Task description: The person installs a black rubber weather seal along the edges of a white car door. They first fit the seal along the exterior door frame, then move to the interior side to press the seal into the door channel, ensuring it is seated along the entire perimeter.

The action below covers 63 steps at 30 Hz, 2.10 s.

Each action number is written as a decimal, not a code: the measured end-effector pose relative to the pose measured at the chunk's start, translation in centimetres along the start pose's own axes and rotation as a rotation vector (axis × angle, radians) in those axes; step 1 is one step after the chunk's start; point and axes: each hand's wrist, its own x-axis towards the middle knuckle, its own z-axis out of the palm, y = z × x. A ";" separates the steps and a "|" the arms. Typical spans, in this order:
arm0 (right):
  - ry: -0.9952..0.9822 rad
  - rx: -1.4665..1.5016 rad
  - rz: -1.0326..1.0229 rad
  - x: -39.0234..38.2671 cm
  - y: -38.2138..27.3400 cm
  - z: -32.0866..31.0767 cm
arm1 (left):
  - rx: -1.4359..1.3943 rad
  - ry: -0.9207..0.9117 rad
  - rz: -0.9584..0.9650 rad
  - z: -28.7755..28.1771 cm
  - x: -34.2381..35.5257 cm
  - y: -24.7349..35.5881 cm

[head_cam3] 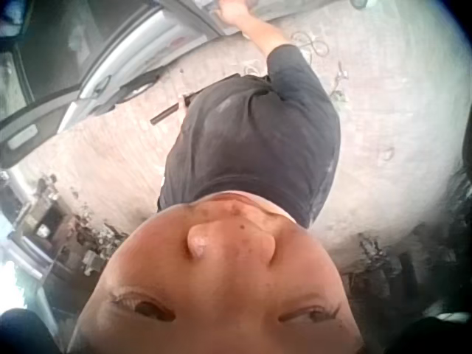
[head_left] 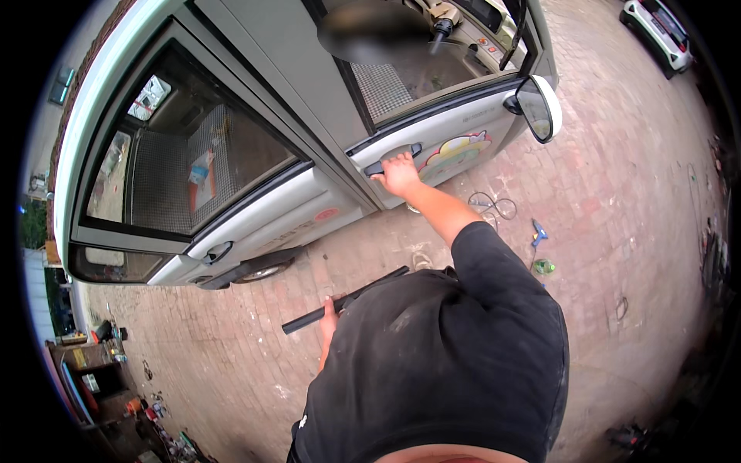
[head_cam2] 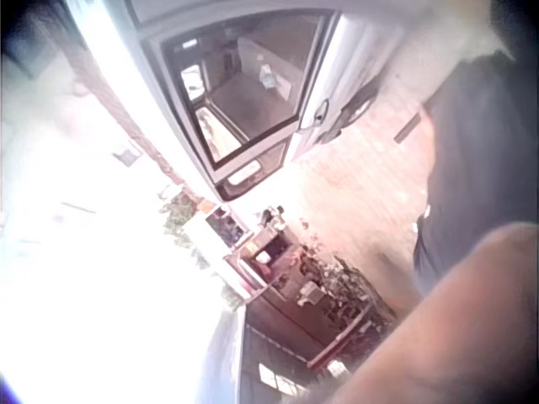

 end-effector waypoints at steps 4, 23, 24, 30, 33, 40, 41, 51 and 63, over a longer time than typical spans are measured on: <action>-0.026 0.099 -0.018 -3.2 0.6 -0.8 | 0.053 -0.019 -0.022 -1.5 1.3 1.3; -0.003 0.036 0.265 -24.7 1.4 -7.0 | 0.279 -0.276 -0.046 -5.1 7.0 6.0; 0.000 0.011 0.288 -26.0 1.5 -7.4 | 0.299 -0.280 -0.049 -5.0 7.1 6.1; -0.021 0.274 0.463 -33.3 3.0 -8.1 | 0.393 -0.312 -0.057 -2.7 6.8 7.3; 0.088 0.368 0.665 -36.7 1.9 -10.0 | 0.386 -0.365 -0.061 -1.8 7.7 6.5; 0.734 0.448 0.824 -37.9 -2.2 -5.2 | 0.486 -0.476 -0.038 4.6 9.3 5.3; 0.761 0.634 0.906 -37.7 -1.7 -4.9 | 0.504 -0.495 -0.026 5.9 9.3 5.4; 0.811 0.591 0.949 -43.9 4.1 -5.3 | 0.557 -0.637 0.072 20.9 10.1 5.4; 1.435 0.549 1.261 -44.7 11.1 -8.1 | 0.387 -0.861 0.131 36.4 10.1 13.9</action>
